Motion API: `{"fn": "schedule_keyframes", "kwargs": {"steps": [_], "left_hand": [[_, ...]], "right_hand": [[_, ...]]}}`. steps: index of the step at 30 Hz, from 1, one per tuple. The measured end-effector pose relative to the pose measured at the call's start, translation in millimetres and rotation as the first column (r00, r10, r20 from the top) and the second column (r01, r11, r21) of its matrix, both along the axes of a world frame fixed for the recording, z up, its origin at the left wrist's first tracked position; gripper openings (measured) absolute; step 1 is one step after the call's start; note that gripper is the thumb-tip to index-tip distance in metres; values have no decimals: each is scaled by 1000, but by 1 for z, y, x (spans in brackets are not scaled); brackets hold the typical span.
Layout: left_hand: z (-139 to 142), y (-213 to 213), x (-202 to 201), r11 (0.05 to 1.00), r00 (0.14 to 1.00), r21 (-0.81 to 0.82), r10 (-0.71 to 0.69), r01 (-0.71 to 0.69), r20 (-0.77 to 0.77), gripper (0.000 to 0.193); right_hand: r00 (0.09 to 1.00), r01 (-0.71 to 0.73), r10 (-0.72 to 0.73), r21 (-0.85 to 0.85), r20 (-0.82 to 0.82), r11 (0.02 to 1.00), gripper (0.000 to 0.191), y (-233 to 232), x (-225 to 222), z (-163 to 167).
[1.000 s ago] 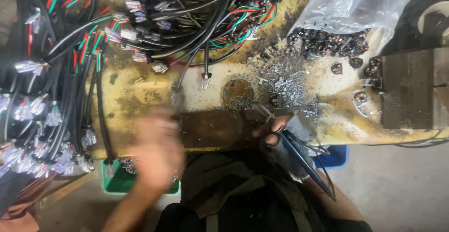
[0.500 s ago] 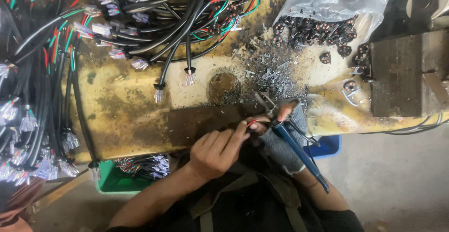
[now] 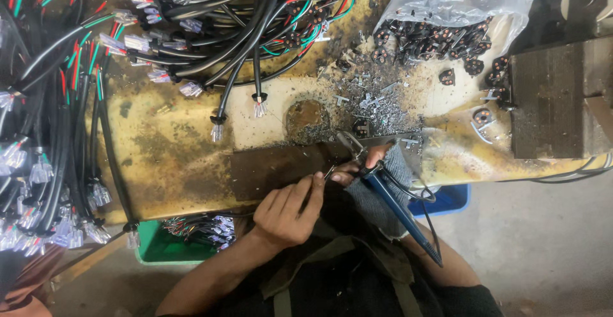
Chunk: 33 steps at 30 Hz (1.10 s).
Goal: The person uses a soldering iron to attach small black plastic connectors to the ends of multi-colored wires. They repeatedly pick up a wire, apply solder to the connector, and place the finished unit on the workbench.
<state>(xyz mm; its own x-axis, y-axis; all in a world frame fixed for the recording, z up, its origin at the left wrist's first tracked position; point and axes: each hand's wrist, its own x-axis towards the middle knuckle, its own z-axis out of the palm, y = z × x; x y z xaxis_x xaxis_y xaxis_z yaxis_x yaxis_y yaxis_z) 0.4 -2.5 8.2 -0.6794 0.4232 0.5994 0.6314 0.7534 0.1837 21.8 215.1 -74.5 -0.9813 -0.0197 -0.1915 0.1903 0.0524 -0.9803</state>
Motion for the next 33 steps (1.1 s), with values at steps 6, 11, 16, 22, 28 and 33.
{"fn": "schedule_keyframes", "kwargs": {"steps": [6, 11, 16, 22, 28, 33], "left_hand": [[-8, 9, 10, 990, 999, 138, 13, -18, 38, 12], [-8, 10, 5, 515, 386, 628, -504, -584, 773, 16], [-4, -1, -4, 630, 136, 563, -593, -535, 794, 20], [10, 12, 2, 949, 939, 308, -39, -72, 341, 13], [5, 6, -3, 965, 963, 263, -54, -17, 262, 22], [-2, -5, -5, 977, 949, 6, -207, 211, 239, 27]], "right_hand": [[997, 3, 4, -106, 71, 994, 53, 1, -7, 30], [1000, 9, -5, -181, 24, 983, 51, -1, -9, 32], [978, 13, 34, -221, 208, 975, 47, -1, -13, 30], [991, -108, 120, 185, -52, 977, 52, 1, -17, 50], [999, -43, 43, -80, 4, 996, 52, -11, -25, 58], [990, -41, 74, -255, 123, 966, 49, -3, -27, 68]]}}
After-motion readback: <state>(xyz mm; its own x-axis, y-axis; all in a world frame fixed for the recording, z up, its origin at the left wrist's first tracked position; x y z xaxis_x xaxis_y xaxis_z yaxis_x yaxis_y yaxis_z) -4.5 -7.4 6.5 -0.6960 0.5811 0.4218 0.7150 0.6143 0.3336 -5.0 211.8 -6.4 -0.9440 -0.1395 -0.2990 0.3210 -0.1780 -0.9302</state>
